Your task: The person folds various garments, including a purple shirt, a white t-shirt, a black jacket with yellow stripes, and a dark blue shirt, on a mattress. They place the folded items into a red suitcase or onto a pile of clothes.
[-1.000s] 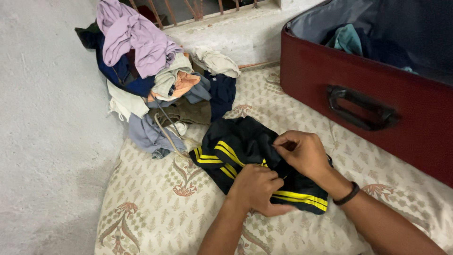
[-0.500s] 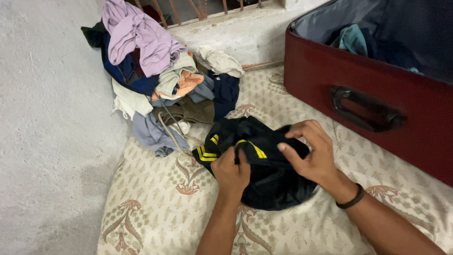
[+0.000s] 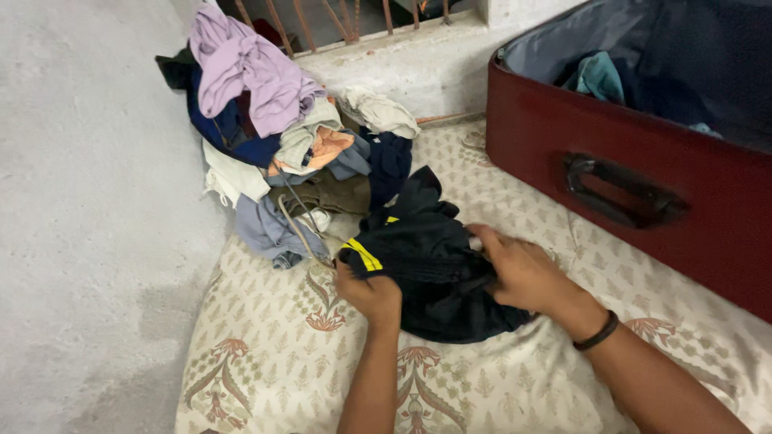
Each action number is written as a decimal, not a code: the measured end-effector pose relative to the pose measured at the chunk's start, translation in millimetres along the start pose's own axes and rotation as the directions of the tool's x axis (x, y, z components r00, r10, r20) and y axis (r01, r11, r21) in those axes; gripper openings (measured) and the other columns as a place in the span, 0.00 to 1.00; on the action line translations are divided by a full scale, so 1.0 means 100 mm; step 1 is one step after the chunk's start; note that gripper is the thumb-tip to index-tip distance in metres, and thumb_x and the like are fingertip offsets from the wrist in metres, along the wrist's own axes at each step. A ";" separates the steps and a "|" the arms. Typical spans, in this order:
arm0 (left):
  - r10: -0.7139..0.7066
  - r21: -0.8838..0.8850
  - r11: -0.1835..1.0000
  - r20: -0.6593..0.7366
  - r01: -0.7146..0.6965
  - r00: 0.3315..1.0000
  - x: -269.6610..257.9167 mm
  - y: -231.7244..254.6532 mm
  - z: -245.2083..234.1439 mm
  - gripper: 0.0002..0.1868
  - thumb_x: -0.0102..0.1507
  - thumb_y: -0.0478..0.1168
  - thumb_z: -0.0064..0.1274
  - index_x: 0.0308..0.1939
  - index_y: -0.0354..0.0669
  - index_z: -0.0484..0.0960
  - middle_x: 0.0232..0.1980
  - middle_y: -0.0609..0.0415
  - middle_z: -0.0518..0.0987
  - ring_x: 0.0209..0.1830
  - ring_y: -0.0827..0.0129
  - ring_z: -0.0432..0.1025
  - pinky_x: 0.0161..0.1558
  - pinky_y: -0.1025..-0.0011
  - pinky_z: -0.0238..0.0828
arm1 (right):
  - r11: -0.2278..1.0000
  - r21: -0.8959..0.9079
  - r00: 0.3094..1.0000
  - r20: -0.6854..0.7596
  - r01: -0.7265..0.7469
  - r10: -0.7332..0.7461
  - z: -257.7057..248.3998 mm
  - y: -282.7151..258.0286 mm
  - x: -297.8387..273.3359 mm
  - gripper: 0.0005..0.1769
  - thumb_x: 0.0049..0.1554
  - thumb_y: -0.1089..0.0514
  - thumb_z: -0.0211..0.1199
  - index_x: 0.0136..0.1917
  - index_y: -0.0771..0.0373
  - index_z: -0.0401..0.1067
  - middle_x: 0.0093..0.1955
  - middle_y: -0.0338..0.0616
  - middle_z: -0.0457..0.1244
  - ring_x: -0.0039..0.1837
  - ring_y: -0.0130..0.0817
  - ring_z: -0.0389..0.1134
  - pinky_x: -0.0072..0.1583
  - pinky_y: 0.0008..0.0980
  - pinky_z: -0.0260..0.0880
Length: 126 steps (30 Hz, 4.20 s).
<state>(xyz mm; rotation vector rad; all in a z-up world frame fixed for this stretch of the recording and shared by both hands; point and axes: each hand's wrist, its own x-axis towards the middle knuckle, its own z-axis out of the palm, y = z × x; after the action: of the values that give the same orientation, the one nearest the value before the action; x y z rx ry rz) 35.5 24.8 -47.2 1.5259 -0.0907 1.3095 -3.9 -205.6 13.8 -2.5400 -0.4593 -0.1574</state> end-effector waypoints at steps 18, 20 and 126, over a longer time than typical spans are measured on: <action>0.227 -0.360 0.928 0.343 -0.095 0.911 -0.11 0.18 -0.03 0.21 0.64 0.31 0.49 0.62 0.35 0.68 0.51 0.47 0.71 0.50 0.59 0.70 0.60 0.67 0.66 | 0.645 0.750 0.960 0.051 0.146 -0.277 0.24 0.28 0.12 0.39 0.43 0.80 0.48 0.68 0.67 0.68 0.63 0.44 0.68 0.67 0.31 0.65 0.69 0.30 0.61; 0.280 -0.401 0.907 0.354 -0.126 0.892 -0.11 0.19 -0.04 0.21 0.64 0.33 0.45 0.61 0.35 0.67 0.52 0.46 0.70 0.51 0.59 0.68 0.60 0.66 0.65 | 0.621 0.781 0.970 0.099 0.063 -0.223 0.29 0.31 0.17 0.40 0.43 0.81 0.46 0.68 0.67 0.70 0.62 0.46 0.69 0.65 0.32 0.67 0.68 0.32 0.64; -0.246 -0.363 0.397 0.843 0.843 0.478 1.41 1.65 0.12 0.30 0.66 0.54 0.54 0.65 0.37 0.73 0.57 0.49 0.80 0.56 0.60 0.74 0.58 0.58 0.71 | 0.443 0.767 0.880 -0.339 0.463 -0.332 -1.42 -1.21 0.28 0.36 0.57 0.50 0.65 0.74 0.69 0.64 0.66 0.47 0.63 0.68 0.32 0.62 0.69 0.31 0.61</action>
<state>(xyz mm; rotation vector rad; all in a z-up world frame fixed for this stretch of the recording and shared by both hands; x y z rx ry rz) -6.2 22.3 165.7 0.9973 -0.4586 -0.0545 -22.9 -178.1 199.1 -1.4072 -0.8432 -0.2220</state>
